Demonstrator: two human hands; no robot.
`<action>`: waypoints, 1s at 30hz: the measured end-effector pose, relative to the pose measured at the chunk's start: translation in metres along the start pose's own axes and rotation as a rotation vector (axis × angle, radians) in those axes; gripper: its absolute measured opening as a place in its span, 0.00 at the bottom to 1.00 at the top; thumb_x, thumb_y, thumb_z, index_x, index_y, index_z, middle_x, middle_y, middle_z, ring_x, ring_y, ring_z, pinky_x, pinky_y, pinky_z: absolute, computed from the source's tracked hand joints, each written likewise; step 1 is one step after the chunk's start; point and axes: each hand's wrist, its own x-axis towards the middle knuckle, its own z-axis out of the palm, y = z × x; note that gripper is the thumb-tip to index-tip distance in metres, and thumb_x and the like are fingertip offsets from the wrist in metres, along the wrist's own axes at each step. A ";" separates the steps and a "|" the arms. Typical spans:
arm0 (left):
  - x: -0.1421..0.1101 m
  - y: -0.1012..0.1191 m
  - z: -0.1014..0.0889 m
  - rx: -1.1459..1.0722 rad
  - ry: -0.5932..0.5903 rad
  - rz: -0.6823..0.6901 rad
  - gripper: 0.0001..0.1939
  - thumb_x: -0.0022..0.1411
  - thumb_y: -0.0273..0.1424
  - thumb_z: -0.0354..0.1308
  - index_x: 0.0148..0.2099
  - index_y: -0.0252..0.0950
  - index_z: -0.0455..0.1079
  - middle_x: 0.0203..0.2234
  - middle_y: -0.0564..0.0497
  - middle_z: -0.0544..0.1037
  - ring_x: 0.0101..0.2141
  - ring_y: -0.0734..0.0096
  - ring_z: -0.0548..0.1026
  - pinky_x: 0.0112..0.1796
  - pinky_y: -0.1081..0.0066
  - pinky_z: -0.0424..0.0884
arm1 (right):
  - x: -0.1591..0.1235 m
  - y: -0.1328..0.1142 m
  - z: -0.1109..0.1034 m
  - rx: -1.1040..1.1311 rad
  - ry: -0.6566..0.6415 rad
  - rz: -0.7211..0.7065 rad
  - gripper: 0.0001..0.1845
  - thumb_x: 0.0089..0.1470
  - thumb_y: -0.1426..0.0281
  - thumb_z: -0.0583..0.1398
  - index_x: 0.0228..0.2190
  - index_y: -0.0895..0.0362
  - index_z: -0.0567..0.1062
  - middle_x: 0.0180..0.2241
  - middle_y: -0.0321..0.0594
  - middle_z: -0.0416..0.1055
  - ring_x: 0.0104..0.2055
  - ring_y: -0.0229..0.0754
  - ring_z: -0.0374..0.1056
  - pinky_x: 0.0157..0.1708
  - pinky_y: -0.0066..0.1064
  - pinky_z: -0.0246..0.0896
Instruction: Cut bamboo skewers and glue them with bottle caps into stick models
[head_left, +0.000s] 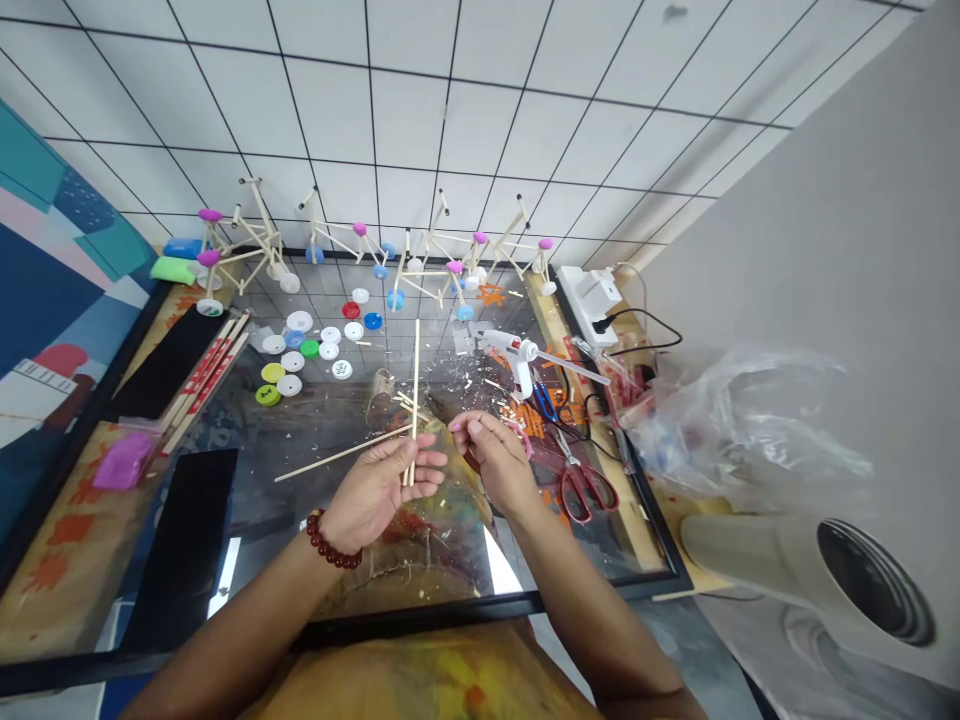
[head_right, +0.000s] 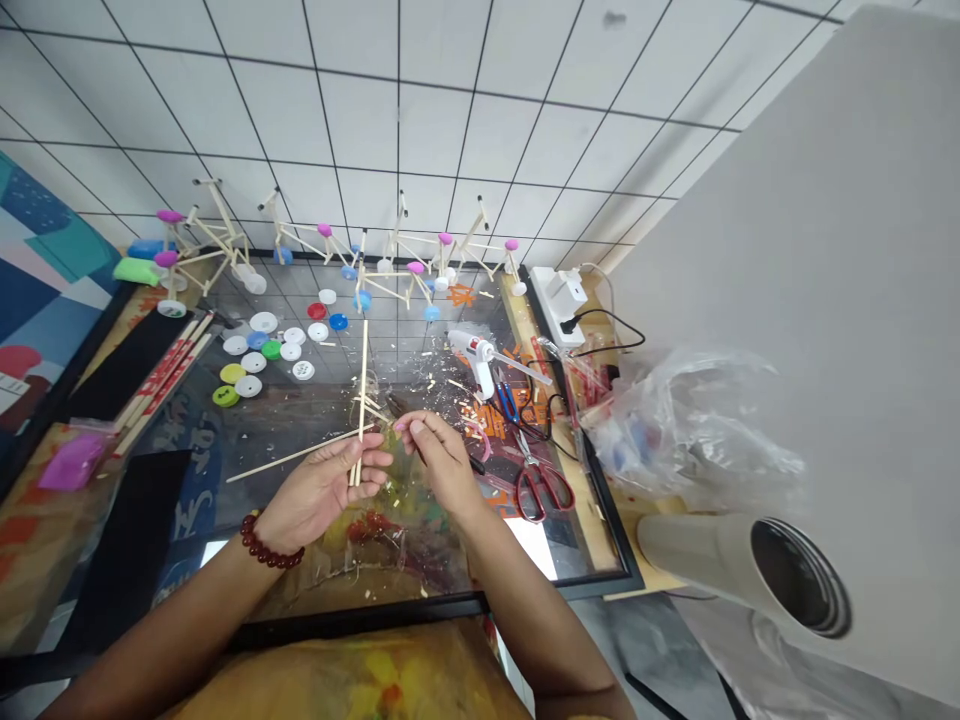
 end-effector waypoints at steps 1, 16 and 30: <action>0.000 0.000 0.000 0.002 0.005 0.002 0.15 0.59 0.33 0.65 0.45 0.30 0.77 0.36 0.42 0.82 0.31 0.70 0.80 0.34 0.72 0.78 | 0.000 -0.001 0.001 -0.008 0.016 0.006 0.11 0.59 0.59 0.60 0.34 0.54 0.76 0.28 0.34 0.66 0.30 0.37 0.61 0.33 0.30 0.56; -0.006 0.004 0.007 0.010 0.093 0.199 0.21 0.53 0.39 0.69 0.46 0.30 0.77 0.32 0.44 0.82 0.31 0.70 0.79 0.34 0.73 0.76 | 0.005 -0.042 -0.013 -0.563 0.103 -0.332 0.06 0.51 0.64 0.67 0.27 0.53 0.79 0.28 0.37 0.75 0.31 0.40 0.69 0.34 0.33 0.64; -0.011 -0.003 0.009 0.012 0.001 0.113 0.20 0.51 0.39 0.70 0.41 0.30 0.78 0.31 0.43 0.82 0.27 0.71 0.78 0.30 0.72 0.75 | 0.023 -0.052 0.000 -0.510 -0.122 -0.146 0.13 0.57 0.60 0.62 0.41 0.54 0.80 0.38 0.41 0.76 0.41 0.41 0.72 0.44 0.36 0.66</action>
